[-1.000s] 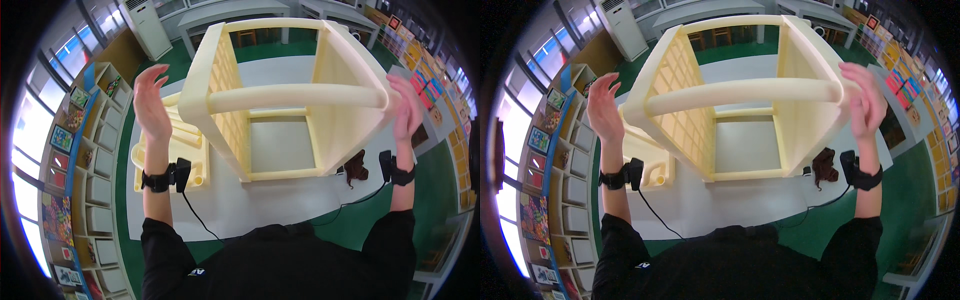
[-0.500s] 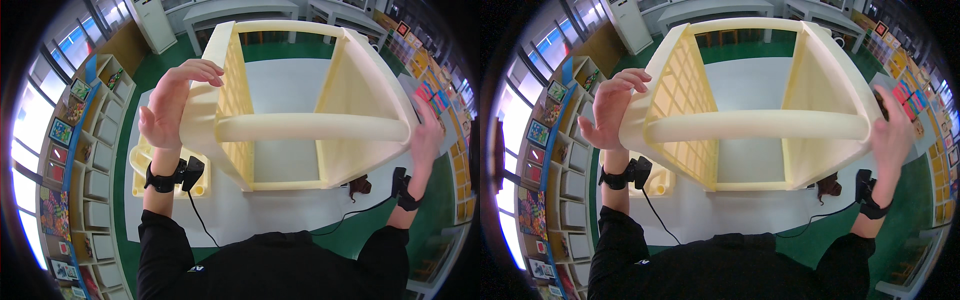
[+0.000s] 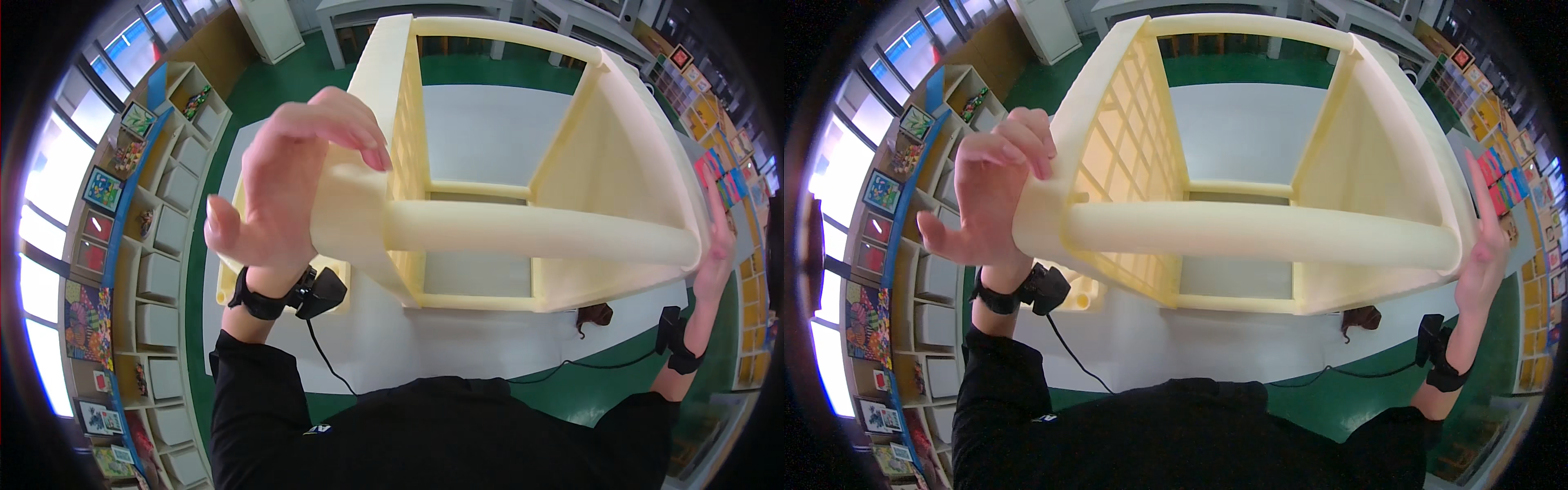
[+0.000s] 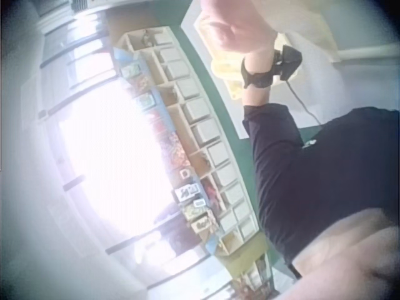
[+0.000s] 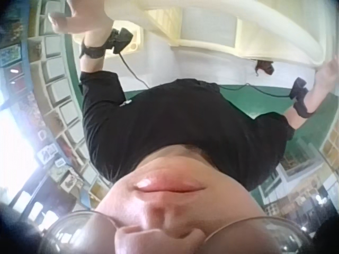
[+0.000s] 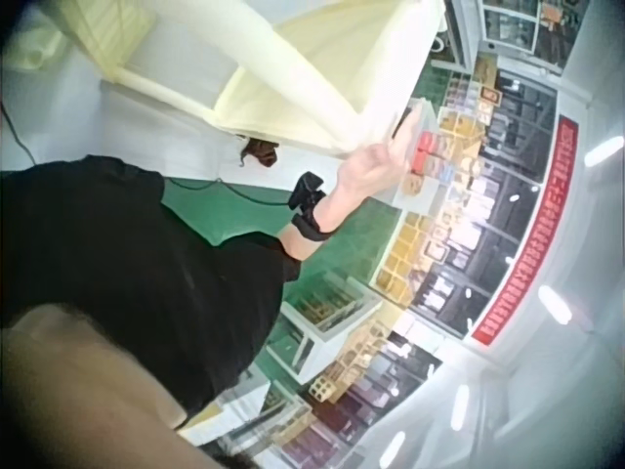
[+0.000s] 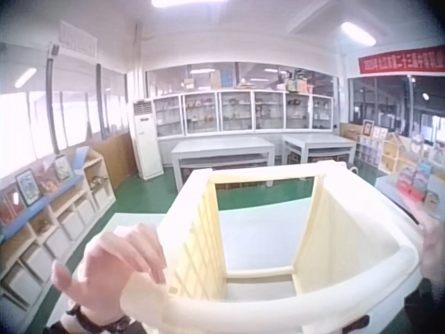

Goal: The person assembles a plastic cart by inserting four support poles into the corners of a tray, then placing another tray on top of the poles.

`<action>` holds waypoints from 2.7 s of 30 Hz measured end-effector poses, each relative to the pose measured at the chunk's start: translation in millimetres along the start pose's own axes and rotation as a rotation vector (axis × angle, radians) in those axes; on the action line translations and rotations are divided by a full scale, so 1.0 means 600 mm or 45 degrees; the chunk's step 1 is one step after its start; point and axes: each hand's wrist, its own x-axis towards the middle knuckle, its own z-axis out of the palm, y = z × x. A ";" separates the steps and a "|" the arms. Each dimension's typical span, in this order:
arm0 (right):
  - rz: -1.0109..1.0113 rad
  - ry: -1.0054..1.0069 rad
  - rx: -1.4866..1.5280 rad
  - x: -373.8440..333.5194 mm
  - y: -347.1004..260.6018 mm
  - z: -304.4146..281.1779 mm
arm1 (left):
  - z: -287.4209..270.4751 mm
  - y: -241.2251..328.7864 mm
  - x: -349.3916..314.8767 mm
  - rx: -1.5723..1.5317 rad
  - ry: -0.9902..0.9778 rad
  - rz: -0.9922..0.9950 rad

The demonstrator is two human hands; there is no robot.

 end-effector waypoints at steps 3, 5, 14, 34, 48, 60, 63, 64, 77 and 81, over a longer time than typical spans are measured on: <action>0.024 -0.040 0.034 -0.003 0.003 -0.002 | -0.003 -0.005 0.001 0.007 0.006 0.004; 0.042 0.010 0.035 -0.003 -0.007 -0.007 | -0.001 -0.001 0.008 0.021 -0.026 0.015; 0.089 0.101 -0.056 -0.004 -0.019 -0.004 | 0.005 0.012 0.006 0.178 0.132 -0.222; 0.813 -0.676 0.720 0.085 -0.040 -0.074 | -0.252 -0.301 0.160 0.482 0.496 -0.849; 0.874 -0.786 0.941 0.139 -0.054 -0.016 | -0.239 -0.368 0.200 -0.395 -0.327 -0.975; 0.955 -0.741 0.855 0.141 -0.066 -0.013 | -0.215 -0.351 0.187 -0.366 0.128 -1.029; 0.943 -0.730 0.922 0.137 -0.062 -0.012 | -0.205 -0.349 0.186 -0.313 0.224 -1.030; 0.945 -0.727 0.924 0.136 -0.060 -0.012 | -0.203 -0.350 0.186 -0.291 0.270 -1.029; 0.782 -0.690 0.906 0.124 -0.046 -0.014 | -0.214 -0.356 0.164 -0.332 0.360 -0.929; 0.904 -0.802 0.792 0.125 -0.015 -0.044 | -0.195 -0.366 0.141 -0.106 0.444 -0.803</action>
